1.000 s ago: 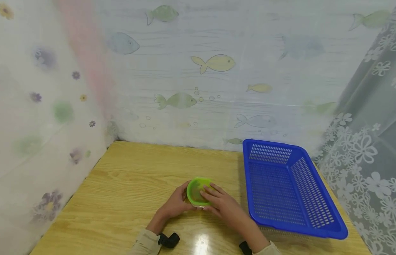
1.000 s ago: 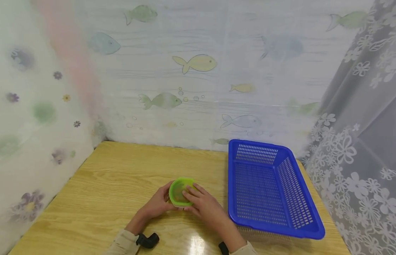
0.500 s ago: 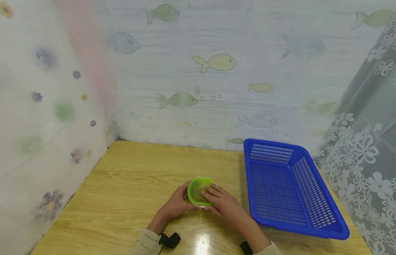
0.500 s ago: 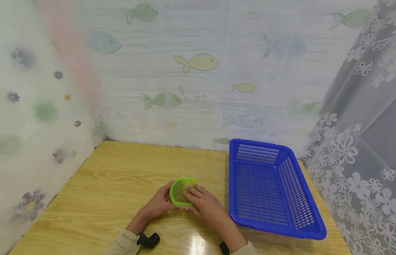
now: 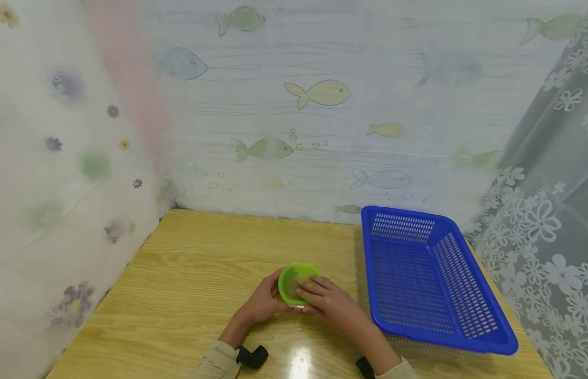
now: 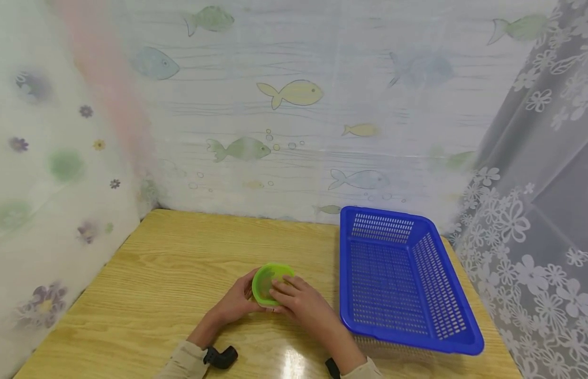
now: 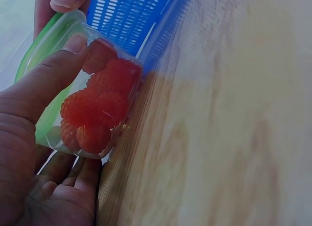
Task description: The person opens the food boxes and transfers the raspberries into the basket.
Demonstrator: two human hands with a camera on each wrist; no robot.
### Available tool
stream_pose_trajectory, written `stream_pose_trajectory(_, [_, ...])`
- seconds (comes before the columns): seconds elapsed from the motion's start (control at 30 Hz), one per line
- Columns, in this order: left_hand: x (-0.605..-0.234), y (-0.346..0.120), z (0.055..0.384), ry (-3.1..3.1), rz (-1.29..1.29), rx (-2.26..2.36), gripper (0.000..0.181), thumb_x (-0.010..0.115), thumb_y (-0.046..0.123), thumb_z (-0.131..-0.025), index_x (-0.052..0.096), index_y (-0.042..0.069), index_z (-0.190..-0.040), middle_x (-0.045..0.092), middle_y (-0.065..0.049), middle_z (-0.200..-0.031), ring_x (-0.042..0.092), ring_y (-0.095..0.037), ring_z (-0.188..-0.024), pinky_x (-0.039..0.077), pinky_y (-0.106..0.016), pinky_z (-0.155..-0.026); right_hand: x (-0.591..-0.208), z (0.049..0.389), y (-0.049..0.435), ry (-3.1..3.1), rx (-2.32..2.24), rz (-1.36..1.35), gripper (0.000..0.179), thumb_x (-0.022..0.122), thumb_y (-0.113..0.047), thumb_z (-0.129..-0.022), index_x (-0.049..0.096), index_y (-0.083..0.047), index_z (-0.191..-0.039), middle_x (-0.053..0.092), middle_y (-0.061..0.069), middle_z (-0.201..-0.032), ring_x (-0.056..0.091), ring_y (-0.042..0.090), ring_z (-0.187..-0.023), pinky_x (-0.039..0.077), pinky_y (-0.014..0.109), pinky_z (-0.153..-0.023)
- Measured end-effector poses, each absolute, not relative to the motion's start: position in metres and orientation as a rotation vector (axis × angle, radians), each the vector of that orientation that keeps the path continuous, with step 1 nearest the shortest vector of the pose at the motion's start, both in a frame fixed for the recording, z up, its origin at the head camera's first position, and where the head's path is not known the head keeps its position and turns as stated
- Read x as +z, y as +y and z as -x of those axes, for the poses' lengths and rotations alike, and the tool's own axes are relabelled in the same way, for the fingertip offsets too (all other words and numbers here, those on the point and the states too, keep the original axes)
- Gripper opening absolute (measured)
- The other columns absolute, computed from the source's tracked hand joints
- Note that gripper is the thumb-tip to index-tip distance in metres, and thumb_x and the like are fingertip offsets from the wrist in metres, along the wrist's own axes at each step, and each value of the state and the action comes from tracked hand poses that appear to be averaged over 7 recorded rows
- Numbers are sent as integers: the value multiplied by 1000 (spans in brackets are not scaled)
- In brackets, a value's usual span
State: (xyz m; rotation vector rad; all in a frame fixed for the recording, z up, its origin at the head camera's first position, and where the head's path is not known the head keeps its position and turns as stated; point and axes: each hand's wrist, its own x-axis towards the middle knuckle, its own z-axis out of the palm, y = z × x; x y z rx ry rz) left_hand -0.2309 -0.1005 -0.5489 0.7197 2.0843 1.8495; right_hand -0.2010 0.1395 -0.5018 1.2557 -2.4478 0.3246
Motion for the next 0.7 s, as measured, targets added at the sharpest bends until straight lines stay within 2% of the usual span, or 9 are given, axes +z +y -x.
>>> stream_pose_trajectory(0.23, [-550, -100, 231, 2081, -724, 1851, 91, 84, 12, -85, 32, 17, -159, 45, -9, -155, 45, -28, -143, 39, -18, -112, -501, 201, 138, -2396, 295, -1263, 42, 74, -29, -91, 72, -15, -130, 67, 1, -136, 62, 28, -127, 54, 45, -104])
stream_pose_trajectory(0.7, [-552, -99, 233, 2085, -737, 1869, 91, 85, 9, -82, 35, 17, -158, 48, -8, -153, 45, -25, -143, 38, -18, -113, -499, 201, 139, -2413, 361, -1279, 39, 73, -27, -92, 73, -14, -129, 68, 3, -135, 62, 27, -127, 55, 44, -102])
